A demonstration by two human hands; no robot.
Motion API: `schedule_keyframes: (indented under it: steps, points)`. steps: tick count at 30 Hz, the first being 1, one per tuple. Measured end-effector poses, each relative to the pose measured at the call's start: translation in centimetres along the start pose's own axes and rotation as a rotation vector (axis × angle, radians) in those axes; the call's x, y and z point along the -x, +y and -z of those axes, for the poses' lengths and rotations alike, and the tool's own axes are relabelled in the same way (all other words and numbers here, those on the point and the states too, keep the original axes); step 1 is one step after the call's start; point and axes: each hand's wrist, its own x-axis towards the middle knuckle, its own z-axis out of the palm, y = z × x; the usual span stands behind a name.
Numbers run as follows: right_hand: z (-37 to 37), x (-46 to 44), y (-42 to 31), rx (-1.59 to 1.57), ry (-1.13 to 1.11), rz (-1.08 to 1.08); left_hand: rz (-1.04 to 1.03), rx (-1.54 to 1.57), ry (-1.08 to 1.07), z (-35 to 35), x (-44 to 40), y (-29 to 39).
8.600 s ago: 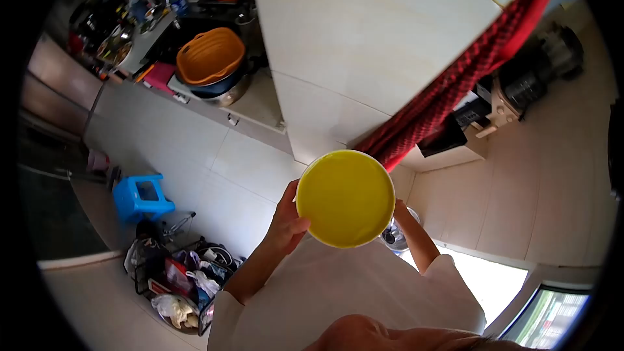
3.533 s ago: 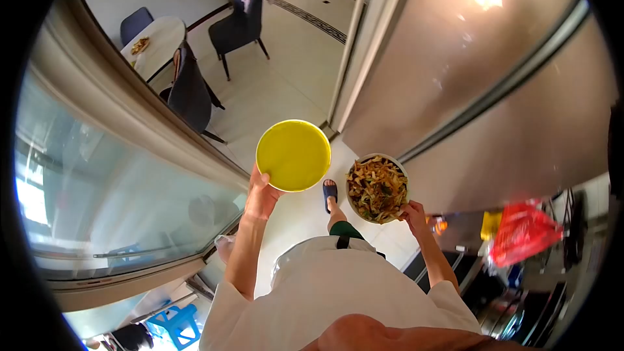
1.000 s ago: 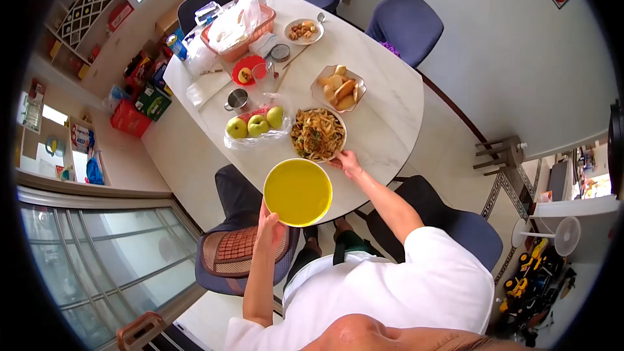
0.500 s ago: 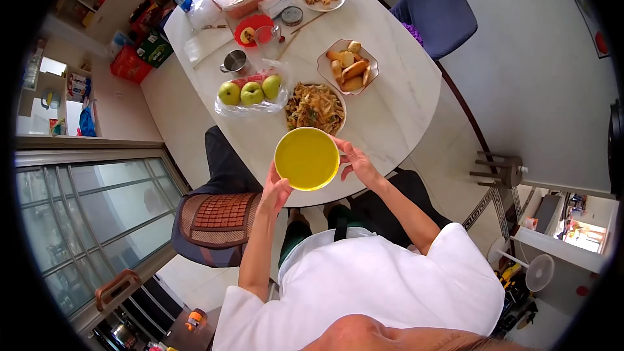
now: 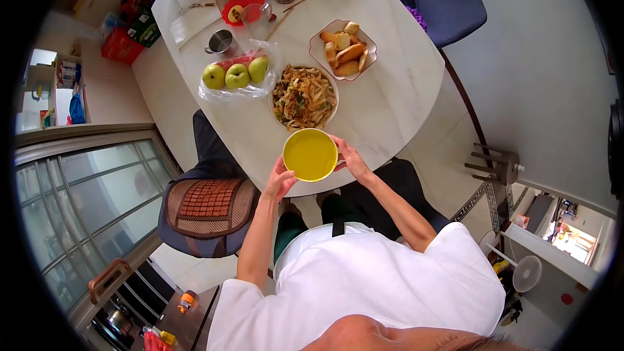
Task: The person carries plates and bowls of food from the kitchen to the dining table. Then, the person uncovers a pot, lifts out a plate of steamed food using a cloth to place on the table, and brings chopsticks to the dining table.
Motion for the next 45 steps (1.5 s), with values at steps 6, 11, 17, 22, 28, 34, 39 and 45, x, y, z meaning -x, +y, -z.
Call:
schedule_keyframes:
  steps: [6,11,17,22,28,34,39,45]
  points:
    - [0.4,-0.9,1.9,-0.007,-0.003,-0.078,0.029,0.019,0.027,1.2,-0.2,-1.1]
    - [0.4,-1.4,2.8,0.0,-0.029,-0.096,0.09,0.049,0.047,2.0,-0.1,-0.9]
    - [0.7,-2.3,3.8,-0.009,-0.041,-0.097,0.082,-0.001,0.026,2.1,0.1,-0.5]
    - [-0.1,-1.8,3.4,0.004,-0.012,-0.094,0.074,-0.018,-0.025,2.3,0.3,-0.3]
    - [-1.2,-0.5,3.2,0.02,0.074,-0.1,0.051,-0.067,0.029,3.2,0.4,-0.8]
    - [-1.6,3.9,6.2,0.106,0.472,0.124,-0.144,-0.371,0.266,4.4,6.0,-2.8]
    - [-11.9,10.0,6.8,0.074,0.373,0.337,-0.188,-0.474,0.21,4.6,22.0,-4.4]
    - [-35.1,16.7,7.6,0.147,-0.378,0.505,-0.673,-0.151,0.775,15.6,47.6,-11.7]
